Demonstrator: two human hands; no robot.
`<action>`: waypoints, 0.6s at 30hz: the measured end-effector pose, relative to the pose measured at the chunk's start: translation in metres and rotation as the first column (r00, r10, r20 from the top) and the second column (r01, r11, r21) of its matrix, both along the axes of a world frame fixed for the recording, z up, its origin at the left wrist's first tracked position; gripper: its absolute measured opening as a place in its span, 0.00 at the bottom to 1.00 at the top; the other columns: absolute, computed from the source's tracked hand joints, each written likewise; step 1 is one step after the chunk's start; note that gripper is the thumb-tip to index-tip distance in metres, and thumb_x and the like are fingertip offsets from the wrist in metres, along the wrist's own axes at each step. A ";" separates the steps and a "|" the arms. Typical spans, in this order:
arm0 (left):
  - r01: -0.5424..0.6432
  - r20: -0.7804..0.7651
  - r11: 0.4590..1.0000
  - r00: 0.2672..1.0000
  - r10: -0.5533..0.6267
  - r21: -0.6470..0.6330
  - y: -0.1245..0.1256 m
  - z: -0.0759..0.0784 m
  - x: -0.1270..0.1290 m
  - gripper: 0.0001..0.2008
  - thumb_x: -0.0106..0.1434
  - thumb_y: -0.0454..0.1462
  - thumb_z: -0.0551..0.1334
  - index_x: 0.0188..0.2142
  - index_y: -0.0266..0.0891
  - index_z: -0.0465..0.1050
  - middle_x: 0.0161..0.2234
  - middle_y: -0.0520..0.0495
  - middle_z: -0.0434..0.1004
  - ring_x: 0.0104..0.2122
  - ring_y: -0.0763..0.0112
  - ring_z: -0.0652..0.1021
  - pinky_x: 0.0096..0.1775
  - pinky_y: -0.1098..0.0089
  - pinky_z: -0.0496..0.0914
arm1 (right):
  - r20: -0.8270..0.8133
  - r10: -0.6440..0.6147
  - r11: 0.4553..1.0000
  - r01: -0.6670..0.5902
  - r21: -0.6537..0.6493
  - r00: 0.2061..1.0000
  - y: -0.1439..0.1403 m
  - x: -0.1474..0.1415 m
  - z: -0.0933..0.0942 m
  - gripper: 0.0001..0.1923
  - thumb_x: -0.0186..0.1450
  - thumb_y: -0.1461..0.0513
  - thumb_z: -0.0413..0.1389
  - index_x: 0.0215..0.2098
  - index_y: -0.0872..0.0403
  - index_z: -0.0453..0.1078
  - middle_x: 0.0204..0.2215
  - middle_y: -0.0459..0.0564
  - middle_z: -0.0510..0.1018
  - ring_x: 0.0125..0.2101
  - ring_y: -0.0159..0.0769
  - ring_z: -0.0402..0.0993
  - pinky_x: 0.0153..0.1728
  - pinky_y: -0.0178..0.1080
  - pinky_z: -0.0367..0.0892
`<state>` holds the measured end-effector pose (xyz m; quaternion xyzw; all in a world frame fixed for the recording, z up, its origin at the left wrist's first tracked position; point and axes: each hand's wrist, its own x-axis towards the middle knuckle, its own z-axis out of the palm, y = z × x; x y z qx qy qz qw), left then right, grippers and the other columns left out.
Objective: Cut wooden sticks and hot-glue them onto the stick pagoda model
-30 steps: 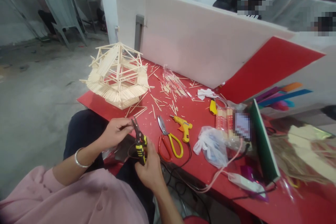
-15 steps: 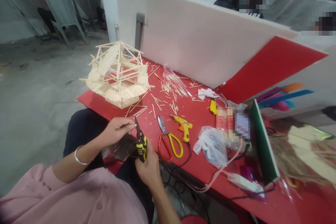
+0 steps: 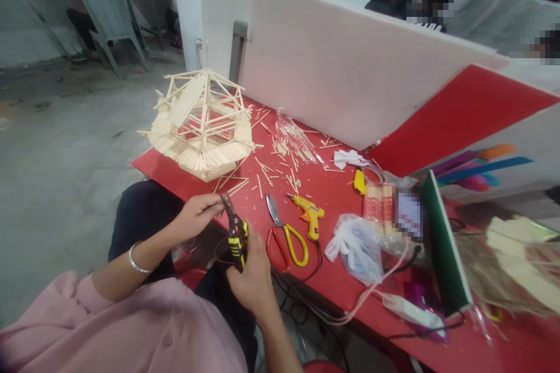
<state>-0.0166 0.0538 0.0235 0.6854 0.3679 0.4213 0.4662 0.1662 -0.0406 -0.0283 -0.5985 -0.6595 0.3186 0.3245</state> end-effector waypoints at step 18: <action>0.030 0.413 0.866 0.887 0.207 -0.499 -0.002 0.032 -0.018 0.14 0.54 0.44 0.70 0.29 0.36 0.71 0.19 0.57 0.64 0.17 0.82 0.63 0.19 0.79 0.56 | 0.576 -0.325 0.942 0.207 0.263 0.750 0.058 0.002 0.022 0.29 0.61 0.50 0.55 0.53 0.63 0.71 0.49 0.69 0.73 0.48 0.57 0.69 0.48 0.54 0.64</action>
